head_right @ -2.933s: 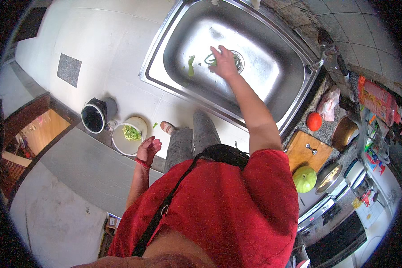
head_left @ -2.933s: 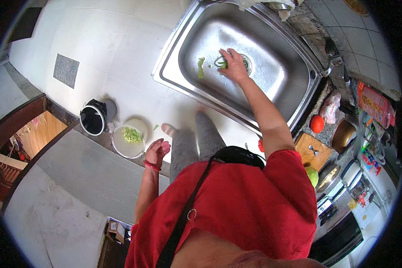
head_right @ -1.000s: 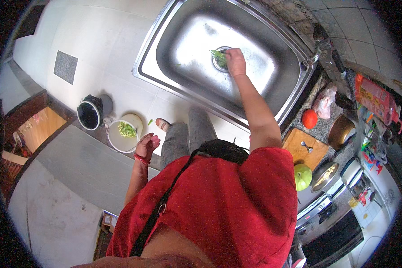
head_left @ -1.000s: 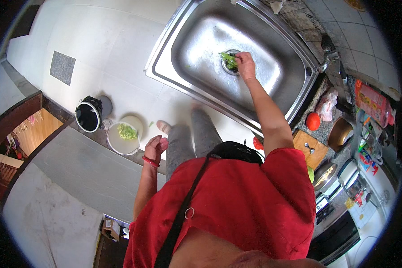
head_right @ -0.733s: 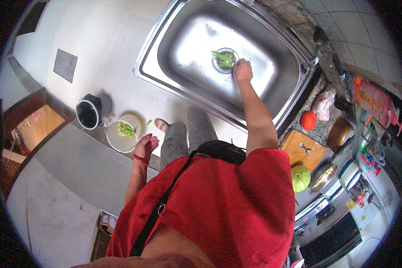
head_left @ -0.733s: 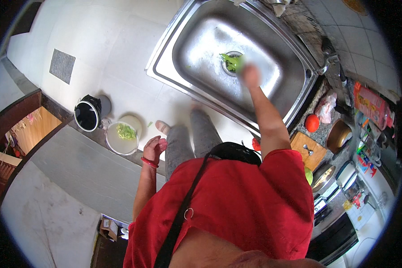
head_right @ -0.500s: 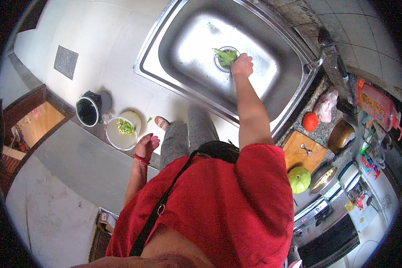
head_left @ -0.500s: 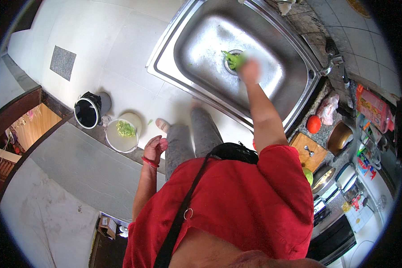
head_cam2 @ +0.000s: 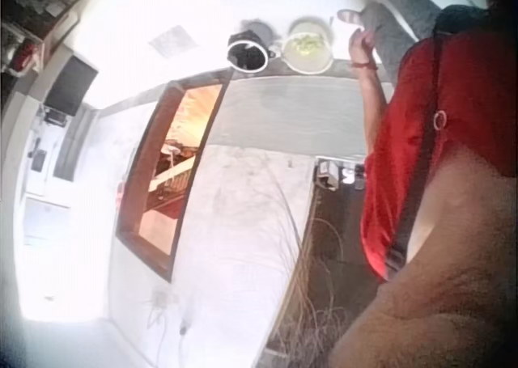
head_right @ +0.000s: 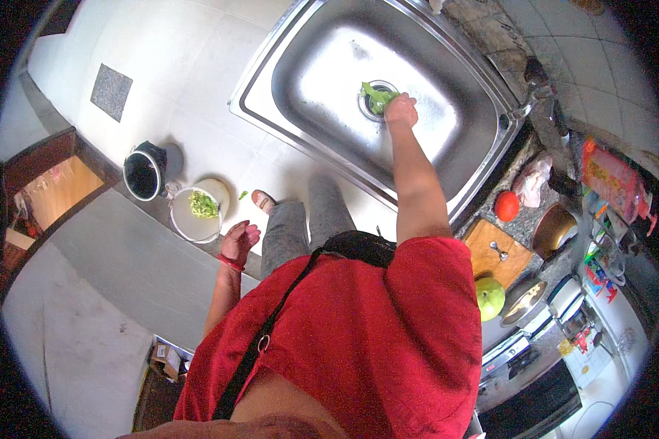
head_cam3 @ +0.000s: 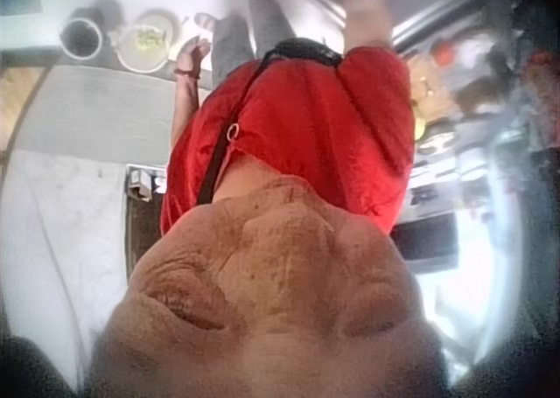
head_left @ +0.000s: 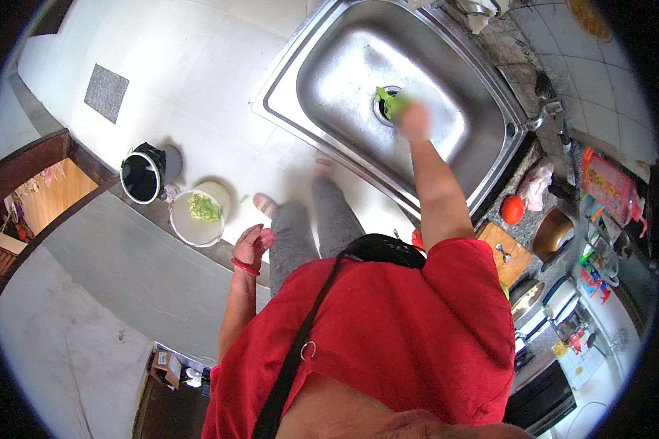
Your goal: The person washes two mugs, peels a kohlrabi over a sink using a peeler, washes the vegetable and the peels, and then places the kohlrabi on a wooden board.
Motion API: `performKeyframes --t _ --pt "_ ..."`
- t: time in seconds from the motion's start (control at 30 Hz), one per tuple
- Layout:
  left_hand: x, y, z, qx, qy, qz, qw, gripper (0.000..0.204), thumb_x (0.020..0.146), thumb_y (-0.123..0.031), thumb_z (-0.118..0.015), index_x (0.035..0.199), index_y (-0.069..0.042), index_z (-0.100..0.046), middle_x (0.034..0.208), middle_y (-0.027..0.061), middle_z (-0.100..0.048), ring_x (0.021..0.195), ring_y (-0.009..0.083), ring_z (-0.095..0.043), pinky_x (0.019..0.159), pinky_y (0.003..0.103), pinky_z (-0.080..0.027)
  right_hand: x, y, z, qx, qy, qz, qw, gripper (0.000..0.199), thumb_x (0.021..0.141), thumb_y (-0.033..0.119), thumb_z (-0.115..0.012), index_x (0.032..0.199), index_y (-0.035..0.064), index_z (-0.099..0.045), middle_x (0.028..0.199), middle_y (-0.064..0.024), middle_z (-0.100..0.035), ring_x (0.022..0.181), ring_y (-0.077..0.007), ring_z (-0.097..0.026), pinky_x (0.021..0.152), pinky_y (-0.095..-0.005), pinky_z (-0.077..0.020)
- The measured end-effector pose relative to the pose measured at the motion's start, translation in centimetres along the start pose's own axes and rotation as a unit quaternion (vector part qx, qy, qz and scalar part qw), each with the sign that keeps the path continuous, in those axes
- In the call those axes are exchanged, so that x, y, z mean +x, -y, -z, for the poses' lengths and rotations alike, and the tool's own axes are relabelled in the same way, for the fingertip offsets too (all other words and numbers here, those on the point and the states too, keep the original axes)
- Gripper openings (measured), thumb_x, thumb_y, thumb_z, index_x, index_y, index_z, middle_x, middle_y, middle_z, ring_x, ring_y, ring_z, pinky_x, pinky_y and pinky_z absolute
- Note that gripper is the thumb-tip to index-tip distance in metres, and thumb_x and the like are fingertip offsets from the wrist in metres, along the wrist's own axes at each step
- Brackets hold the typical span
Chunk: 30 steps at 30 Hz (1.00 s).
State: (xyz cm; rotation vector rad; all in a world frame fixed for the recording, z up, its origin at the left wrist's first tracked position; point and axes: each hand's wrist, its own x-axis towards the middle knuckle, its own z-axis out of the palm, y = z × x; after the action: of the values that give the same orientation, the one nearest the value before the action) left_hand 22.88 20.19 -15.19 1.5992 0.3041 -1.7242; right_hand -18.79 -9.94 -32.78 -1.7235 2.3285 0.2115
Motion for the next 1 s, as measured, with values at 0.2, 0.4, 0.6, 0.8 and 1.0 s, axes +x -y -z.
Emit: performKeyframes --t 0.2,0.4,0.6,0.8,1.0 --pt "-0.3 0.1 -0.6 0.009 0.009 0.002 1.000 0.036 0.078 -0.017 -0.054 0.107 0.002 -0.046 0.087 0.0137 -0.058 0.076 0.0246 -0.058 0.070 0.034 -0.047 -0.9 0.8 1.6 0.064 0.007 -0.008 0.998 0.030 0.070 0.022 -0.052 0.092 0.0015 -0.056 0.096 -0.0184 -0.057 0.090 -0.0287 -0.056 0.078 -0.0353 -0.0442" --pt "-0.7 -1.0 -2.0 0.034 0.018 -0.007 0.999 0.029 0.078 -0.013 -0.052 0.102 0.002 -0.049 0.083 0.0134 -0.059 0.073 0.0231 -0.059 0.068 0.034 -0.048 -0.8 -1.6 2.5 0.100 0.075 0.049 0.991 0.022 0.068 0.018 -0.053 0.078 -0.0014 -0.057 0.081 -0.0176 -0.060 0.069 -0.0236 -0.060 0.065 -0.0307 -0.0474" --pt "-4.8 -6.6 -11.2 0.206 0.134 -0.105 0.964 0.016 0.078 -0.004 -0.052 0.092 0.003 -0.056 0.081 0.0109 -0.060 0.070 0.0169 -0.059 0.064 0.026 -0.048 -3.7 -4.0 4.3 0.474 0.096 -0.068 0.872 0.003 0.067 -0.001 -0.054 0.069 -0.0006 -0.051 0.057 -0.0094 -0.053 0.040 -0.0157 -0.052 0.035 -0.0259 -0.0420" --pt "-1.8 -13.3 -28.1 0.634 0.234 -0.384 0.629 0.018 0.077 -0.018 -0.057 0.086 -0.003 -0.061 0.073 0.0110 -0.060 0.063 0.0176 -0.058 0.058 0.028 -0.045 -6.1 -6.6 7.4 0.538 0.136 -0.179 0.813 0.004 0.067 -0.003 -0.052 0.070 -0.0024 -0.052 0.057 -0.0080 -0.053 0.041 -0.0149 -0.051 0.033 -0.0250 -0.0401" --pt "12.7 -9.8 -39.0 0.861 0.163 -0.323 0.357 0.023 0.079 -0.016 -0.046 0.097 -0.007 -0.057 0.099 0.0139 -0.057 0.093 0.0262 -0.055 0.082 0.033 -0.043 -8.1 -5.8 10.2 0.569 0.151 -0.277 0.760 0.005 0.068 0.000 -0.051 0.071 -0.0024 -0.054 0.054 -0.0078 -0.053 0.040 -0.0130 -0.049 0.034 -0.0239 -0.0389"
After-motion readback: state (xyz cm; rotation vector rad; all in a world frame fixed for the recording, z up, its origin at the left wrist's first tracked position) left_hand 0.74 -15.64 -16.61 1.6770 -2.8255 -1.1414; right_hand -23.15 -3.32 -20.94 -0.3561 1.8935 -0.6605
